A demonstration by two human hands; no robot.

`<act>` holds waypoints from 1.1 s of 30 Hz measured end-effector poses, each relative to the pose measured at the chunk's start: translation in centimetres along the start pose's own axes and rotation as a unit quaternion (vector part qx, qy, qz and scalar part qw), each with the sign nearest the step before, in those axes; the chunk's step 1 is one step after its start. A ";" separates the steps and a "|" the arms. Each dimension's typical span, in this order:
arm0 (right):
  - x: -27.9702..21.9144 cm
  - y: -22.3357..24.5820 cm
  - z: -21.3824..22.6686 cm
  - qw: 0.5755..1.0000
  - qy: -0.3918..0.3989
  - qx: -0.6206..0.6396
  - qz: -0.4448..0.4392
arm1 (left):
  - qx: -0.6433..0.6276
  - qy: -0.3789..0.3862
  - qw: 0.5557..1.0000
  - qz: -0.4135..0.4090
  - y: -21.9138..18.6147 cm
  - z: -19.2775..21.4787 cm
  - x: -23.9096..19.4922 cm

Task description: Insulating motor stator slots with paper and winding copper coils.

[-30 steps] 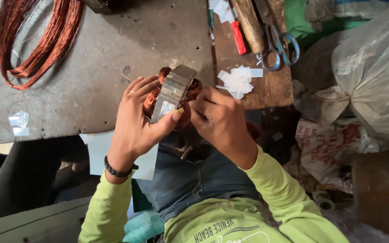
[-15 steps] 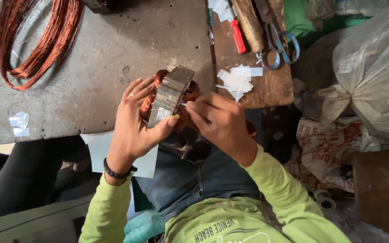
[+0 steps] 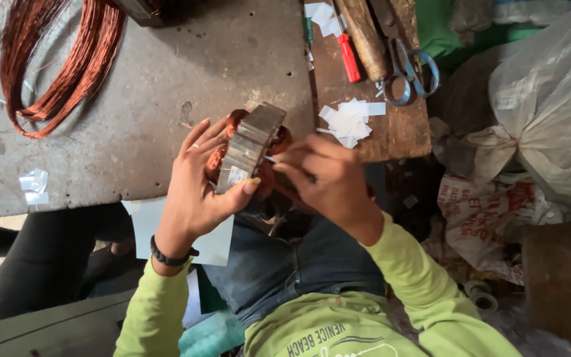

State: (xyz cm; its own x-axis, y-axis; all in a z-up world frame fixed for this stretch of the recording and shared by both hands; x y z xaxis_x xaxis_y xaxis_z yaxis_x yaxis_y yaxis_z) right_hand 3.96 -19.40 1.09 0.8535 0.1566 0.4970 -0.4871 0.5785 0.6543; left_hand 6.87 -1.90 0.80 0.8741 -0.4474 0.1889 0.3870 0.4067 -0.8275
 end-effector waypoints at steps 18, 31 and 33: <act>-0.6 -0.5 -0.3 0.996 -0.061 -0.011 -0.069 | -0.053 -0.025 0.997 0.050 1.8 0.3 -0.4; -2.5 0.4 -1.0 0.993 0.039 -0.090 0.065 | -0.187 -0.057 0.980 0.025 0.9 0.1 -0.5; -2.5 0.4 -1.1 0.994 0.030 -0.091 0.060 | -0.107 -0.071 0.992 -0.003 1.7 0.0 -1.3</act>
State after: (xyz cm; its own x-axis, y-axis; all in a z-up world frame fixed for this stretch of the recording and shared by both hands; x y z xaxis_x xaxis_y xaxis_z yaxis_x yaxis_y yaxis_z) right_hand 1.83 -18.66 -0.55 0.8032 0.2781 0.5267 -0.5496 0.6869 0.4754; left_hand 6.40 -0.67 -0.84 0.9103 -0.3260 0.2552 0.3355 0.2196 -0.9161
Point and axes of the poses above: each hand's wrist, its own x-axis towards the middle knuckle, its own z-axis out of the back of the hand, y = z × x, the point moved 8 cm from there along x, towards the middle knuckle, and after that the axes turned 5 degrees about -x, right-handed, at the moved point
